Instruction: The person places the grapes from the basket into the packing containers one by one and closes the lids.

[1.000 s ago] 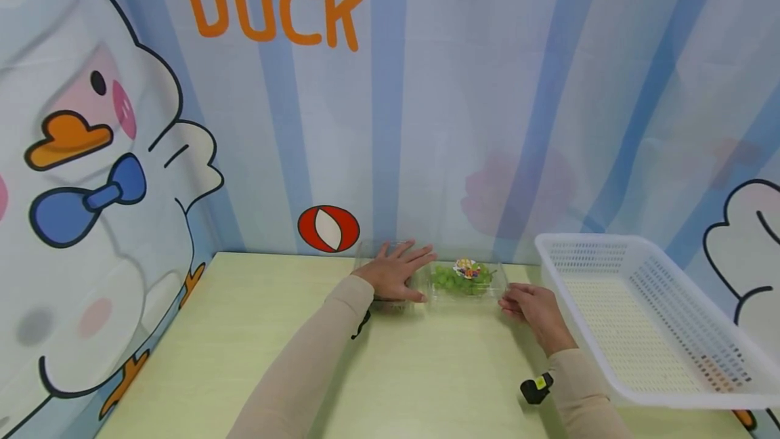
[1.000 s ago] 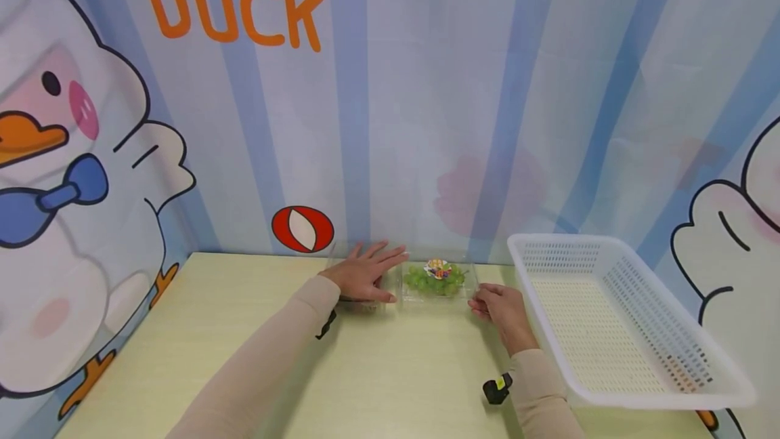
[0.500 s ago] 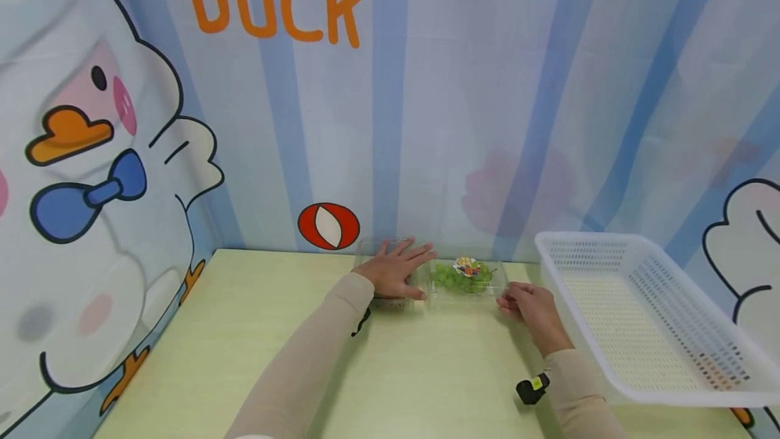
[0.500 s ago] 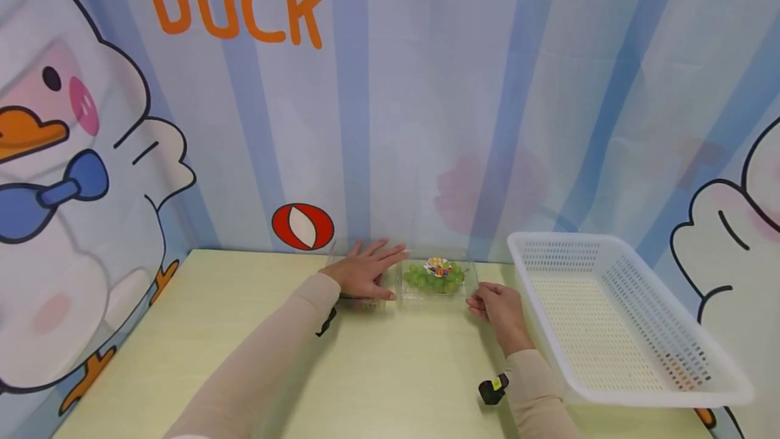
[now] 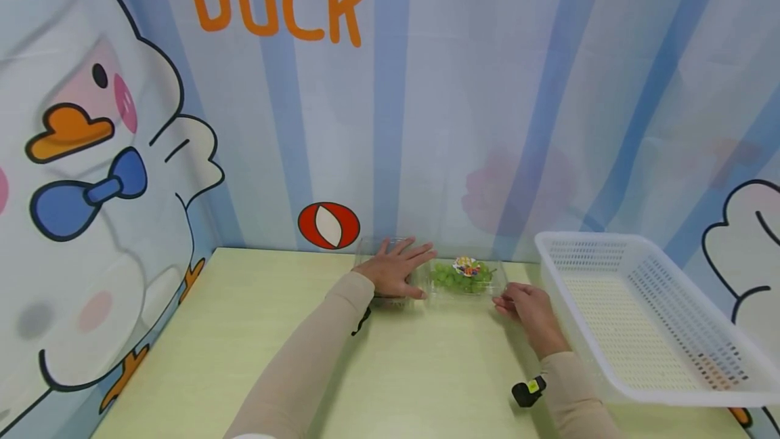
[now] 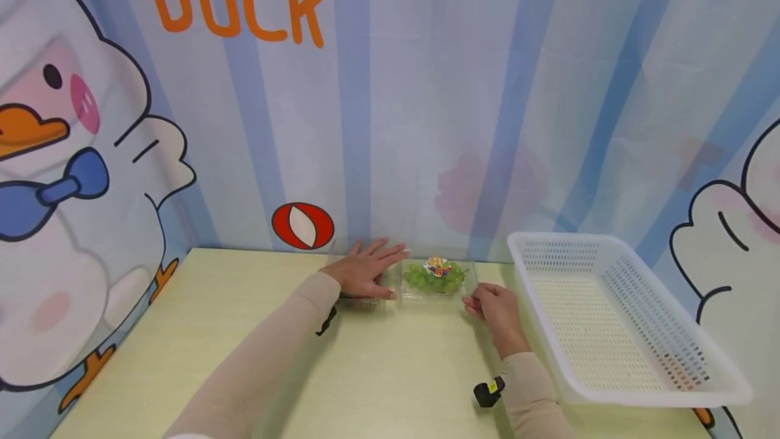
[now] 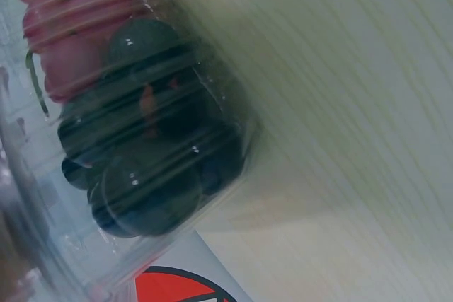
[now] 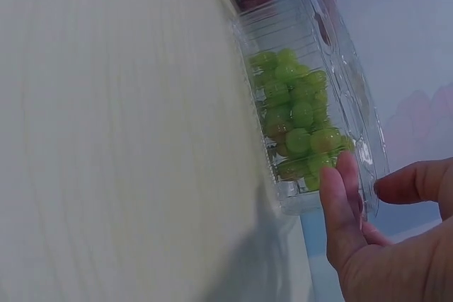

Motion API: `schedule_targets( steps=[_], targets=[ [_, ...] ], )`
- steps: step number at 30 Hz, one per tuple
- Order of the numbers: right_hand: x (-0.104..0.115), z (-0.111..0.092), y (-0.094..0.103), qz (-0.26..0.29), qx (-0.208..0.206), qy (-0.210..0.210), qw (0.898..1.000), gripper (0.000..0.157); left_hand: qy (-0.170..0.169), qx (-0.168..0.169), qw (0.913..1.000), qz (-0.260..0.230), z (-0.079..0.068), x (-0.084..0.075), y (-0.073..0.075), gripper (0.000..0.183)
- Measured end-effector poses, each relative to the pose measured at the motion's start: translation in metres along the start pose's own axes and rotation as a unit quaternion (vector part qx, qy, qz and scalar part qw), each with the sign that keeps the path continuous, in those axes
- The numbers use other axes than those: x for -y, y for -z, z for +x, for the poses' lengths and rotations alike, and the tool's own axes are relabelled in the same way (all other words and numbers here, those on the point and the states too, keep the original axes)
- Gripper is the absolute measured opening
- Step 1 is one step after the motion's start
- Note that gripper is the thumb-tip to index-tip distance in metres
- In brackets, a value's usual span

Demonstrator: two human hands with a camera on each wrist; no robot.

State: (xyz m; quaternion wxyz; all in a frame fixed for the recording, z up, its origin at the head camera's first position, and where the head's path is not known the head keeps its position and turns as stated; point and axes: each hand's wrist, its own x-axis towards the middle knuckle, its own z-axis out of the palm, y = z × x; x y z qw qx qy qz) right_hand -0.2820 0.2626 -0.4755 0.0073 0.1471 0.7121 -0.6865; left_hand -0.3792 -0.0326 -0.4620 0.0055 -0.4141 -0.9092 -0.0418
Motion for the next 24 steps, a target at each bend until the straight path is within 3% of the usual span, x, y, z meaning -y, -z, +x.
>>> schedule_targets(
  steps=[5, 15, 24],
  targets=[
    [0.000, -0.004, -0.003, 0.020, 0.001, 0.000, 1.000, 0.054, -0.003, 0.000, 1.0000, 0.002, -0.001, -0.001, 0.002, 0.088],
    [-0.003, -0.015, -0.016, 0.116, -0.029, -0.007, 0.993, 0.048, -0.002, 0.004, 1.0000, 0.000, -0.001, -0.001, 0.001, 0.089],
    [-0.004, -0.018, -0.020, 0.191, -0.020, -0.037, 0.981, 0.030, -0.002, 0.000, 1.0000, -0.002, 0.001, 0.001, -0.001, 0.089]
  ],
)
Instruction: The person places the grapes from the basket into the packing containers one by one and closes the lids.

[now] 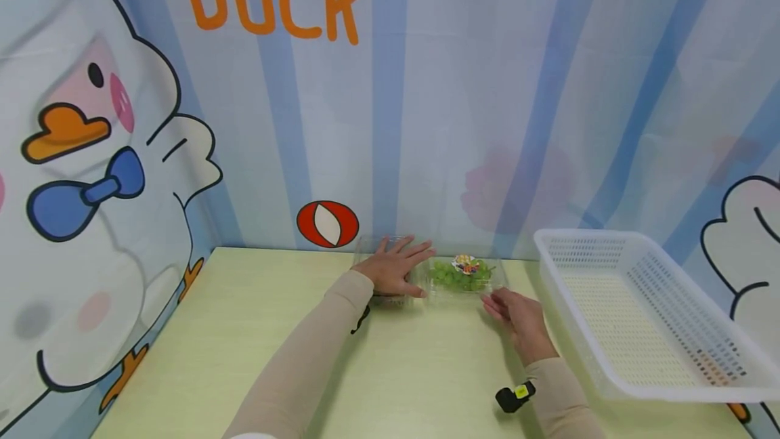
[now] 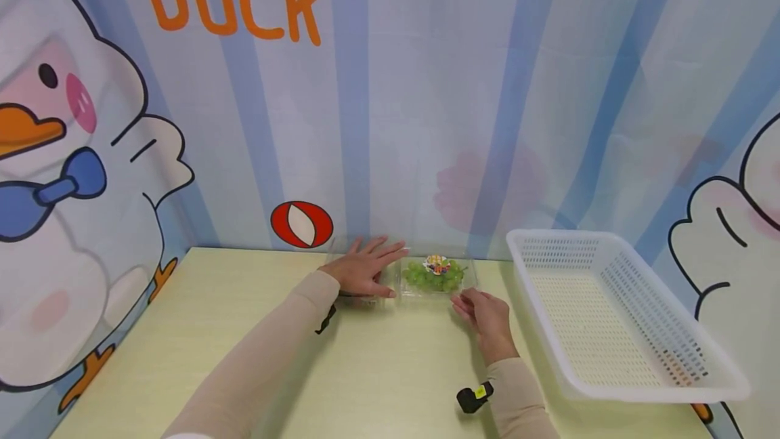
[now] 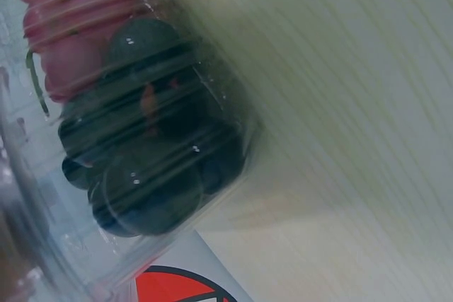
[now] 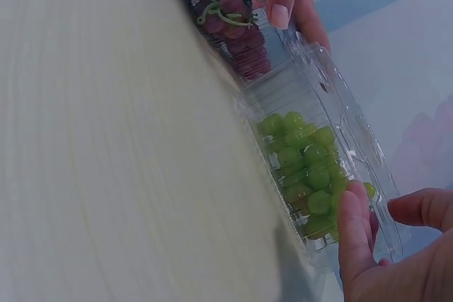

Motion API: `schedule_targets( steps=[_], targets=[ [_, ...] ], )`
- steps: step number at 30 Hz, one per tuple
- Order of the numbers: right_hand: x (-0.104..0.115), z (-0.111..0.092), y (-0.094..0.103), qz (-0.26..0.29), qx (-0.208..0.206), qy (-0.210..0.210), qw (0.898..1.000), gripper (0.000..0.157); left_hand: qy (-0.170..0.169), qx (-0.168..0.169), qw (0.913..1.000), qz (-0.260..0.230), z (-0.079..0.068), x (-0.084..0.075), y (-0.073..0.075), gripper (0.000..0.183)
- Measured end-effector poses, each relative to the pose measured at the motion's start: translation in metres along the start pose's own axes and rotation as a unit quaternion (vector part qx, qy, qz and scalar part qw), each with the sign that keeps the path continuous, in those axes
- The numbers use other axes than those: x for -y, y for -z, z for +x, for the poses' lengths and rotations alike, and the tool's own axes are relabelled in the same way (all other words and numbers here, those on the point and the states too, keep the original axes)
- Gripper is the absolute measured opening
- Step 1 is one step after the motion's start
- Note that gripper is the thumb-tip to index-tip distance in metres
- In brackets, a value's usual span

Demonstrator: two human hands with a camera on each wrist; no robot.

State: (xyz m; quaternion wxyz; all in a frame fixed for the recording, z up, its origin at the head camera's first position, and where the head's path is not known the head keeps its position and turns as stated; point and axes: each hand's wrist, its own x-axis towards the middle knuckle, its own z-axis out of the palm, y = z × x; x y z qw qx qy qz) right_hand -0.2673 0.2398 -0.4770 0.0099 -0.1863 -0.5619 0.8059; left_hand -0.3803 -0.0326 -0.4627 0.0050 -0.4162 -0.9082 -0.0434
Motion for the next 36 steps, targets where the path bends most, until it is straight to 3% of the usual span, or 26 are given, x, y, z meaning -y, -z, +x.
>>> schedule_targets(
  steps=[6, 16, 36],
  targets=[
    [0.002, -0.007, -0.005, 0.040, 0.011, -0.032, 0.999, 0.026, 0.005, 0.003, 1.0000, 0.006, 0.000, -0.001, 0.000, 0.089],
    [-0.004, -0.008, -0.011, 0.059, 0.020, -0.052, 0.997, 0.055, 0.006, 0.004, 1.0000, 0.005, -0.001, -0.003, 0.002, 0.089],
    [-0.017, -0.005, -0.029, 0.066, 0.020, -0.049, 0.996, 0.052, 0.001, -0.003, 1.0000, 0.000, -0.002, -0.002, 0.004, 0.088]
  ],
)
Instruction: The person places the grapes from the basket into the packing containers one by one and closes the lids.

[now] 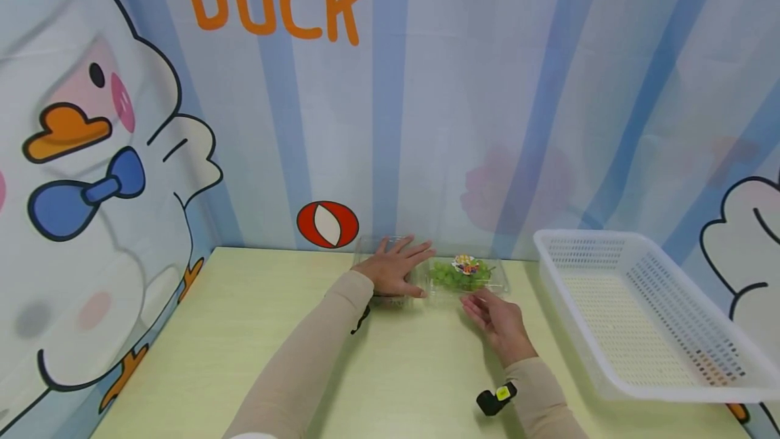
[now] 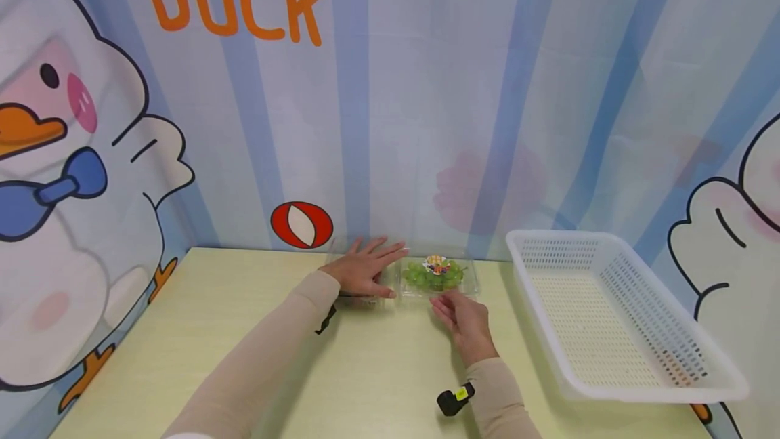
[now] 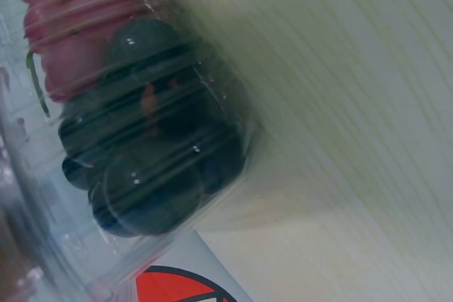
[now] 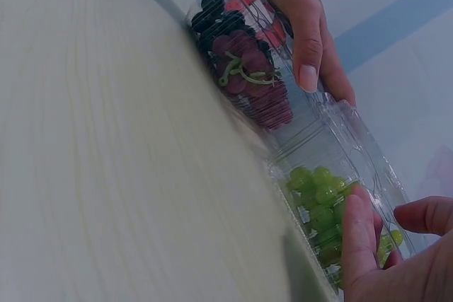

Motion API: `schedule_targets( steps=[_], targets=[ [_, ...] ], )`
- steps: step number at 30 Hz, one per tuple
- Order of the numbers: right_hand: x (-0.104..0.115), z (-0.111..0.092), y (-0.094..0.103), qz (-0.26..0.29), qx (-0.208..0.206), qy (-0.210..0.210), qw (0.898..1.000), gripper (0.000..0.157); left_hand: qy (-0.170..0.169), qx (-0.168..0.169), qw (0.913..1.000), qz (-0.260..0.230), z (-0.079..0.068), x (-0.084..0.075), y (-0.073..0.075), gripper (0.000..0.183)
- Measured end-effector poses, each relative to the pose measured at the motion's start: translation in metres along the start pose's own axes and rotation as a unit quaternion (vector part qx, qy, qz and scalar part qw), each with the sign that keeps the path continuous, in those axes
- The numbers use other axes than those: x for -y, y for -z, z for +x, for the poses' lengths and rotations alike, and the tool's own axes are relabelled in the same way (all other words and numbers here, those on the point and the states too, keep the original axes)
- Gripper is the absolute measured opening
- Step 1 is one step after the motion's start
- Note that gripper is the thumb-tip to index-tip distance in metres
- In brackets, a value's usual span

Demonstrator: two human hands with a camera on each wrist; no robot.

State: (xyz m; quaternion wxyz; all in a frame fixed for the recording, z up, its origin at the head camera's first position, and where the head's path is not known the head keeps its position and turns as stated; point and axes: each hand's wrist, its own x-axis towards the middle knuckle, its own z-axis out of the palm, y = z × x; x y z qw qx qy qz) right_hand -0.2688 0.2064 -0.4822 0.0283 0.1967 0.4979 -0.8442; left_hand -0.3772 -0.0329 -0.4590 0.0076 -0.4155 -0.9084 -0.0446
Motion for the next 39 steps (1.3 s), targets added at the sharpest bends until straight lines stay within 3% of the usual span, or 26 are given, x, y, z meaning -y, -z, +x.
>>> schedule_targets(
  steps=[16, 39],
  targets=[
    [-0.010, 0.001, -0.007, -0.088, -0.017, -0.005, 0.996, 0.046, 0.005, 0.005, 0.9999, 0.008, 0.002, 0.003, -0.005, 0.089],
    [-0.019, 0.006, -0.016, -0.139, 0.031, -0.016, 0.990, 0.050, 0.010, 0.007, 0.9998, 0.016, 0.003, 0.003, -0.004, 0.090]
  ],
)
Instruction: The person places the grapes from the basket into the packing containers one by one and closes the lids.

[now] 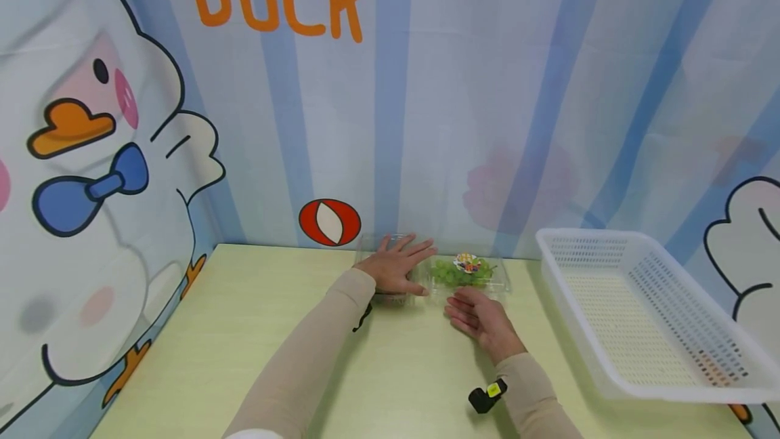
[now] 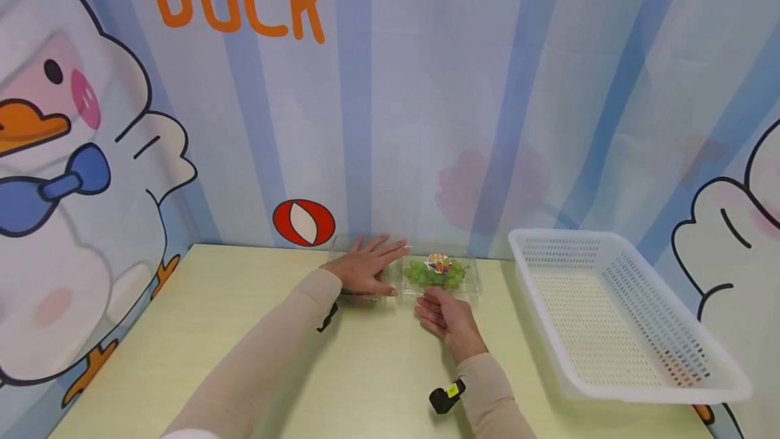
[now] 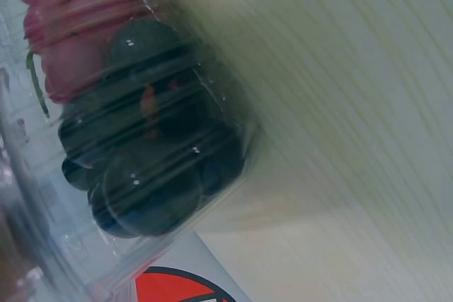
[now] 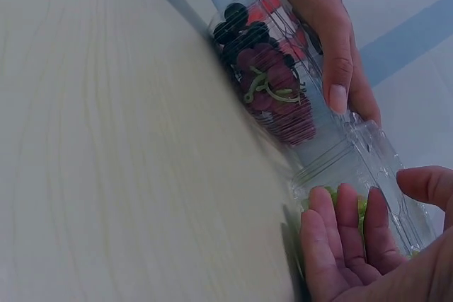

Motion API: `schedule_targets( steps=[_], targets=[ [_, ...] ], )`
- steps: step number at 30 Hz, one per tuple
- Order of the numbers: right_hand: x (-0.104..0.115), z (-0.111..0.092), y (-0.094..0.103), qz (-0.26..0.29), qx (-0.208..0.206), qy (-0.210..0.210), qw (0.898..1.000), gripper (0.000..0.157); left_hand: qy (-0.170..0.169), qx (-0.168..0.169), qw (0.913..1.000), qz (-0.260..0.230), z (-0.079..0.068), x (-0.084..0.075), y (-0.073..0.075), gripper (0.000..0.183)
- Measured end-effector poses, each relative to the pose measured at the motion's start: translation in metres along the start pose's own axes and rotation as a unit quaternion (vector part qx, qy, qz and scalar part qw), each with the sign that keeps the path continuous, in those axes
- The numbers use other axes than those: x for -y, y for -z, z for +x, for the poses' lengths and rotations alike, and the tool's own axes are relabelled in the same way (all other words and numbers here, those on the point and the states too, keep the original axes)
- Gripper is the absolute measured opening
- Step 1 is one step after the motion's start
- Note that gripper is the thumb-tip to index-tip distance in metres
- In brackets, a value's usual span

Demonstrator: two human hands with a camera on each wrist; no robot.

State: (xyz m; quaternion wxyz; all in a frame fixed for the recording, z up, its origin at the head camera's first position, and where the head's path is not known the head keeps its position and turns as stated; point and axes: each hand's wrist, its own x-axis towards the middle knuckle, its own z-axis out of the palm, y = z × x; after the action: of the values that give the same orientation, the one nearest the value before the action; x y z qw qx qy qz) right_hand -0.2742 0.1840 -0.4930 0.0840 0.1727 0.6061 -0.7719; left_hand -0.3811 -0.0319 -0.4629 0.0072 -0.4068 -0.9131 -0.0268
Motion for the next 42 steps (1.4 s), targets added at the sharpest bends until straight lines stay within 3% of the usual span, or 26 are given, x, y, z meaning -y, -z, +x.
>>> schedule_targets(
  steps=[14, 42],
  targets=[
    [0.000, 0.002, -0.015, -0.022, 0.019, -0.010, 1.000, 0.047, 0.000, 0.004, 1.0000, -0.001, -0.003, -0.002, 0.003, 0.089],
    [-0.004, 0.003, -0.036, 0.028, 0.013, -0.019, 0.999, 0.037, -0.009, -0.008, 0.9999, 0.004, -0.003, -0.002, 0.004, 0.091]
  ],
)
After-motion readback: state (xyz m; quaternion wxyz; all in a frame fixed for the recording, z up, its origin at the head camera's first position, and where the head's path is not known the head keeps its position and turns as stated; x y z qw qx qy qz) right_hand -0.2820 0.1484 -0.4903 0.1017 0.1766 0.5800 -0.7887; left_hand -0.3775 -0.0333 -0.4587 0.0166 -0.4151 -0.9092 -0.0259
